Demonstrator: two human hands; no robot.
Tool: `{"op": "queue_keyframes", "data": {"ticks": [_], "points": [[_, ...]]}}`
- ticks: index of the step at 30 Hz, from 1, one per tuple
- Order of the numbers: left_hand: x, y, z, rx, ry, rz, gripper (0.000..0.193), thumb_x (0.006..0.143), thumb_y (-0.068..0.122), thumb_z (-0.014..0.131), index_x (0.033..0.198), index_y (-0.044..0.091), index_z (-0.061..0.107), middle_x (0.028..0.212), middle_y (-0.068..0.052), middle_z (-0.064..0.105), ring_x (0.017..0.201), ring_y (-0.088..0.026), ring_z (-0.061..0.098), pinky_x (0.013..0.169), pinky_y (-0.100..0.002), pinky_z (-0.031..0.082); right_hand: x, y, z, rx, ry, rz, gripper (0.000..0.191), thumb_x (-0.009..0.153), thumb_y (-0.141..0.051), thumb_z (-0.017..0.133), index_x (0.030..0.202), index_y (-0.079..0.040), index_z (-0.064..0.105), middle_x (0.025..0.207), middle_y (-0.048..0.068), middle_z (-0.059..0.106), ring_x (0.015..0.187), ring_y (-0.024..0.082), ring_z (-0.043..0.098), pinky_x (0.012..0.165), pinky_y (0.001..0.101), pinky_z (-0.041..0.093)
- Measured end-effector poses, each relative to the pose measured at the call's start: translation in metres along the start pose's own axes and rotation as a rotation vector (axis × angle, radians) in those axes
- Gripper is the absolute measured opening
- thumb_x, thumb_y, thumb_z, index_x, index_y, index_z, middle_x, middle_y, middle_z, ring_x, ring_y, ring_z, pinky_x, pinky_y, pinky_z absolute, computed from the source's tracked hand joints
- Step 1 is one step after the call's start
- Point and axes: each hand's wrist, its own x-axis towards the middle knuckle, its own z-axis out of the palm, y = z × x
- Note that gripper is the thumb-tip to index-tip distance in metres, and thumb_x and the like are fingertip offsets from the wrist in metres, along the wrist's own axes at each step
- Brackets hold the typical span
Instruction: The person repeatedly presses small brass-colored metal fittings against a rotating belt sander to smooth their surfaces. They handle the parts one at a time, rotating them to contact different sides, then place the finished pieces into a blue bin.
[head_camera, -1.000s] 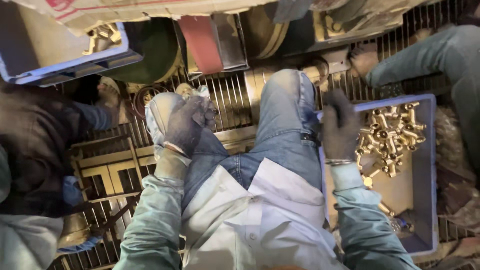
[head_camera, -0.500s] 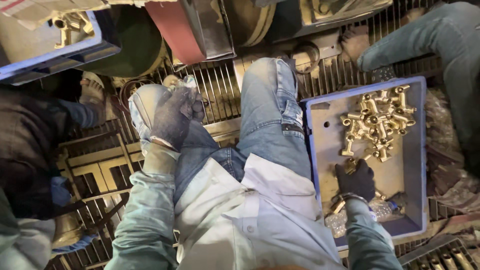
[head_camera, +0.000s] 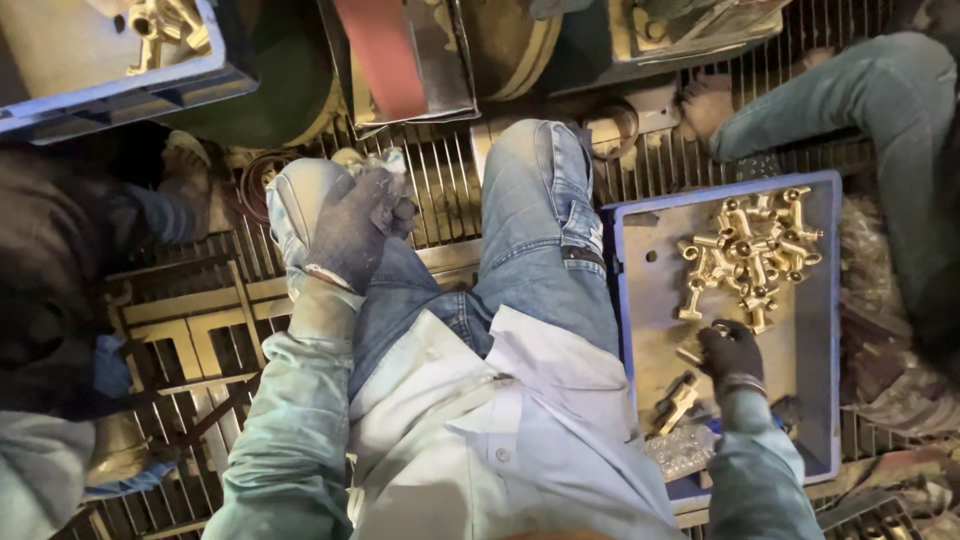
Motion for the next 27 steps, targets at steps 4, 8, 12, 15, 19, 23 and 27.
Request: {"op": "queue_keyframes", "data": {"ticks": [4, 8, 12, 15, 19, 23, 27], "points": [[0.002, -0.004, 0.0, 0.134, -0.069, -0.007, 0.031, 0.101, 0.033, 0.059, 0.113, 0.004, 0.061, 0.092, -0.005, 0.071, 0.075, -0.016, 0.069, 0.066, -0.03, 0.054, -0.022, -0.033, -0.027, 0.647, -0.271, 0.067, 0.043, 0.093, -0.02, 0.066, 0.134, -0.009, 0.058, 0.112, 0.013, 0.064, 0.092, 0.029, 0.065, 0.087, 0.0569, 0.053], [0.005, -0.013, 0.032, 0.196, -0.262, -0.124, 0.038, 0.101, 0.039, 0.06, 0.123, 0.008, 0.061, 0.087, -0.001, 0.066, 0.07, -0.012, 0.063, 0.059, -0.027, 0.05, -0.07, -0.108, -0.025, 1.035, -0.727, -0.23, 0.046, 0.095, -0.024, 0.061, 0.137, -0.009, 0.053, 0.118, 0.019, 0.064, 0.09, 0.032, 0.069, 0.086, 0.0579, 0.058], [-0.019, -0.011, 0.059, 0.379, -0.531, -0.021, 0.043, 0.102, 0.042, 0.058, 0.127, 0.007, 0.058, 0.088, 0.001, 0.064, 0.07, -0.009, 0.06, 0.059, -0.024, 0.051, -0.112, -0.207, 0.018, 0.953, -1.224, -0.348, 0.058, 0.095, -0.022, 0.064, 0.147, -0.004, 0.048, 0.11, 0.024, 0.062, 0.082, 0.031, 0.065, 0.074, 0.0479, 0.056], [-0.049, 0.005, 0.056, 0.279, -0.515, -0.089, 0.044, 0.103, 0.043, 0.055, 0.126, 0.006, 0.06, 0.077, -0.002, 0.059, 0.059, -0.008, 0.052, 0.049, -0.023, 0.041, -0.133, -0.264, 0.046, 0.76, -1.385, -0.304, 0.077, 0.089, -0.02, 0.063, 0.162, -0.012, 0.038, 0.107, 0.023, 0.063, 0.073, 0.028, 0.064, 0.068, 0.0488, 0.06], [-0.076, 0.028, 0.036, 0.186, -0.343, 0.016, 0.039, 0.102, 0.036, 0.057, 0.122, 0.004, 0.063, 0.079, 0.001, 0.059, 0.056, -0.006, 0.048, 0.044, -0.022, 0.037, -0.15, -0.296, 0.073, 0.694, -1.387, -0.321, 0.077, 0.093, -0.032, 0.063, 0.161, -0.006, 0.038, 0.115, 0.024, 0.066, 0.075, 0.032, 0.065, 0.069, 0.0446, 0.057], [-0.089, 0.037, 0.013, 0.11, 0.058, -0.03, 0.037, 0.099, 0.036, 0.059, 0.117, 0.005, 0.068, 0.073, 0.0, 0.057, 0.05, -0.008, 0.048, 0.041, -0.022, 0.037, -0.149, -0.301, 0.093, 0.753, -1.201, -0.127, 0.084, 0.094, -0.059, 0.058, 0.151, 0.002, 0.047, 0.124, 0.019, 0.066, 0.099, 0.029, 0.067, 0.083, 0.0438, 0.058], [-0.088, 0.026, 0.005, 0.15, -0.059, 0.118, 0.036, 0.099, 0.037, 0.055, 0.118, 0.009, 0.066, 0.079, -0.001, 0.057, 0.056, -0.007, 0.049, 0.043, -0.022, 0.037, -0.139, -0.296, 0.114, 0.258, -0.749, -1.176, 0.07, 0.095, -0.047, 0.067, 0.142, 0.001, 0.049, 0.13, 0.015, 0.064, 0.121, 0.03, 0.064, 0.104, 0.0411, 0.053]]}}
